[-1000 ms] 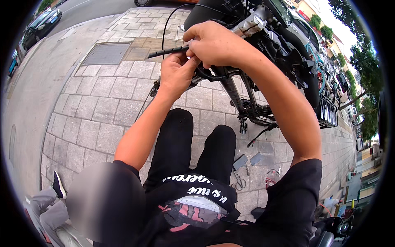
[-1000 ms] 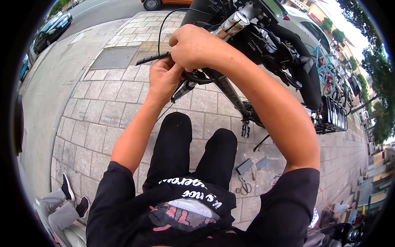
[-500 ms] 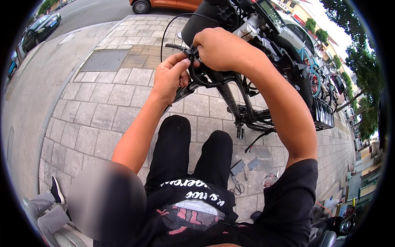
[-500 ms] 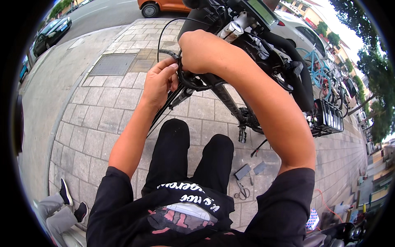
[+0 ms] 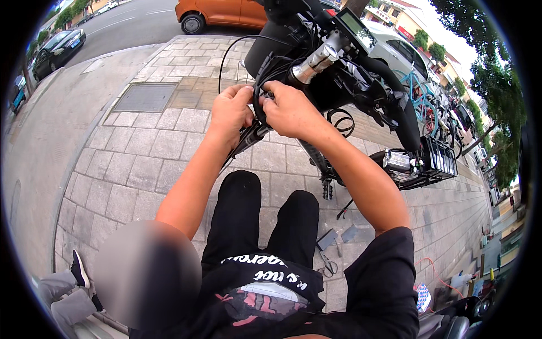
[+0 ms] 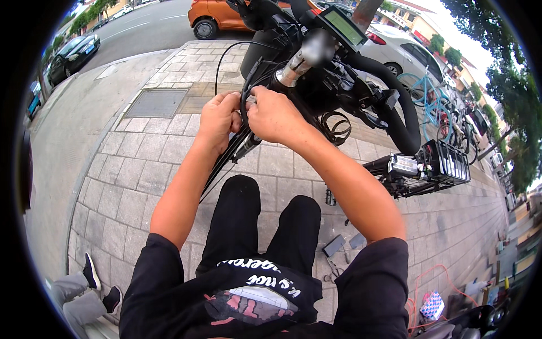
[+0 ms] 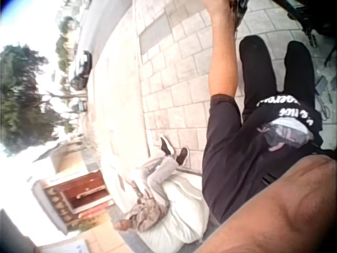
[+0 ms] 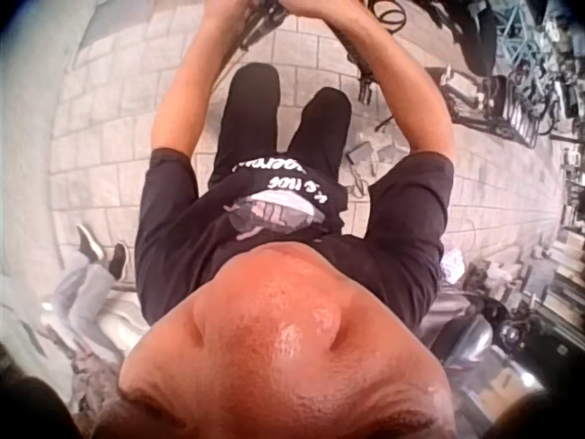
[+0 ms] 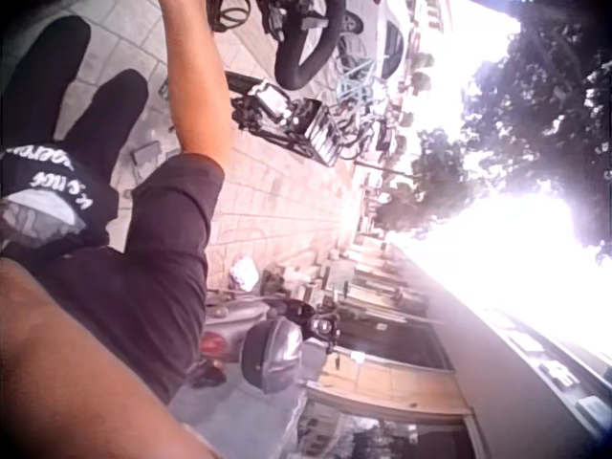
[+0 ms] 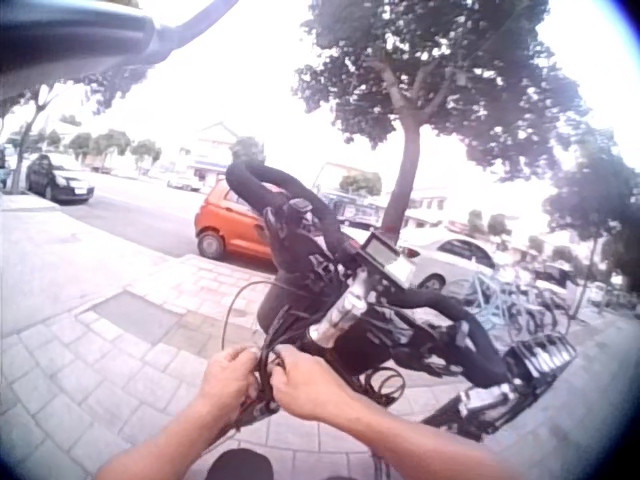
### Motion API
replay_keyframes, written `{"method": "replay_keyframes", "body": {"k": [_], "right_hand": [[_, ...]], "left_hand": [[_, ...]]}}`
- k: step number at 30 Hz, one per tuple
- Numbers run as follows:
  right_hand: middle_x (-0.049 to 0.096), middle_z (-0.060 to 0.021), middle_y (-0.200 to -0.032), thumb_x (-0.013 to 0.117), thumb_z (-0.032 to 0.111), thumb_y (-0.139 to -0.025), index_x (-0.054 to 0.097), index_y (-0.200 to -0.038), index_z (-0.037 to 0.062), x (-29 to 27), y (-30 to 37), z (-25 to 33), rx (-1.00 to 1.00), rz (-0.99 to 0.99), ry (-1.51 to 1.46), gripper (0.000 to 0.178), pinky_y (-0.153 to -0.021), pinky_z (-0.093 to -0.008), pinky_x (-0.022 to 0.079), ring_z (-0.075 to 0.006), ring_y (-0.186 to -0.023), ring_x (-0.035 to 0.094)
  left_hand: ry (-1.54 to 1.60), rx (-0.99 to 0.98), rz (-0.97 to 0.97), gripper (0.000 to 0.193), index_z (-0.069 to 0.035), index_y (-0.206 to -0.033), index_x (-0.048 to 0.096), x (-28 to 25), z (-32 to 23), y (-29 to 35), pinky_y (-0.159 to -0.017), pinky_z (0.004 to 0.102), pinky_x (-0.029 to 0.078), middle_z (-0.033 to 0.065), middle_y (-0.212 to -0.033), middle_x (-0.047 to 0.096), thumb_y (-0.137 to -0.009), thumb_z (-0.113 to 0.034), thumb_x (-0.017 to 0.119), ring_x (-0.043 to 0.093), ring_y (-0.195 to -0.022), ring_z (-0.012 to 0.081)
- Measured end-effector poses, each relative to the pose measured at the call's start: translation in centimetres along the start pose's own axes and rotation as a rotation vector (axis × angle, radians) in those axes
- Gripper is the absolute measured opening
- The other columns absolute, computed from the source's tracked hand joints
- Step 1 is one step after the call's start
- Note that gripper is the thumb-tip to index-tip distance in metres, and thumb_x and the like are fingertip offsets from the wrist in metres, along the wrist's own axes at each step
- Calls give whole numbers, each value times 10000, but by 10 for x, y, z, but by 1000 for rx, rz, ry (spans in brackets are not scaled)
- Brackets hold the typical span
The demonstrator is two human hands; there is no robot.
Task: The person repairs the electrical wiring of an electric bicycle. They secure cables near the handlebars using zip ties and then move to the rear rack to connect and organize wires within the battery compartment.
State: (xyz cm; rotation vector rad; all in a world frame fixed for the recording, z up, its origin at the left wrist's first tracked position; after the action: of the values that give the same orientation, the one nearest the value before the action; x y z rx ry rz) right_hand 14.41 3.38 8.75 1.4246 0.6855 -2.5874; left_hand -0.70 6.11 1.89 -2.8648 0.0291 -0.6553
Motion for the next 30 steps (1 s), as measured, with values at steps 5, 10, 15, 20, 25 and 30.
{"method": "replay_keyframes", "body": {"k": [5,10,15,20,25,30], "right_hand": [[762,-287,-1044,604,159,-1040,591,-1471,-20,12,9,-4,192,37,-444,467,-813,-397,581,-308,-881,764],[740,-341,-1179,610,184,-1023,551,-1513,-54,21,8,-19,95,-90,-413,548,-966,-425,562,-394,-1081,754],[744,-331,-1088,572,200,-1029,516,-1523,-69,17,7,-16,24,-158,-205,565,-922,-512,558,-468,-1016,736],[743,-343,-1065,550,216,-1039,568,-1392,-71,8,11,-3,81,-86,-76,456,-939,-571,546,-527,-1045,714],[766,-322,-1042,557,235,-1028,618,-1224,-72,0,3,16,170,-71,89,369,-948,-553,577,-483,-1047,750],[760,-337,-1063,579,251,-1008,683,-1157,-106,-6,-13,19,347,40,-139,400,-942,-522,583,-485,-1039,753]], "left_hand": [[-96,10,10,283,-3,-1289,693,0,-6,0,-438,235,382,91,-921,772,-1071,-168,622,505,-488,64],[-313,56,61,368,45,-1312,688,5,-19,4,-558,245,473,84,-929,776,-1052,-215,685,626,-667,78],[-455,93,155,392,60,-1314,694,6,-27,-1,-684,260,489,56,-923,757,-1064,-241,714,634,-794,87],[-357,-40,292,305,-5,-1256,713,-9,-19,-19,-519,254,369,-37,-786,648,-1094,-258,662,481,-557,52],[-67,-223,477,220,-59,-1176,704,-24,-11,-35,-482,242,349,-35,-757,609,-1098,-247,622,485,-525,71],[-73,-245,624,229,-57,-1216,666,-24,-14,-43,-477,244,387,-22,-798,615,-1104,-245,600,504,-519,81]]}}
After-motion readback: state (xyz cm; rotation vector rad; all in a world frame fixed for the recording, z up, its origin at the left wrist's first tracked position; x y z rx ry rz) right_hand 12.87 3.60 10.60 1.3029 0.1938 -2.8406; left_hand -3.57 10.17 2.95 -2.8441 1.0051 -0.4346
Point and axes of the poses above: each hand's wrist, its own y-axis away from the middle knuckle, its own x-axis out of the palm, z = x × y, the point moved 3 cm from there along -y, towards the middle knuckle
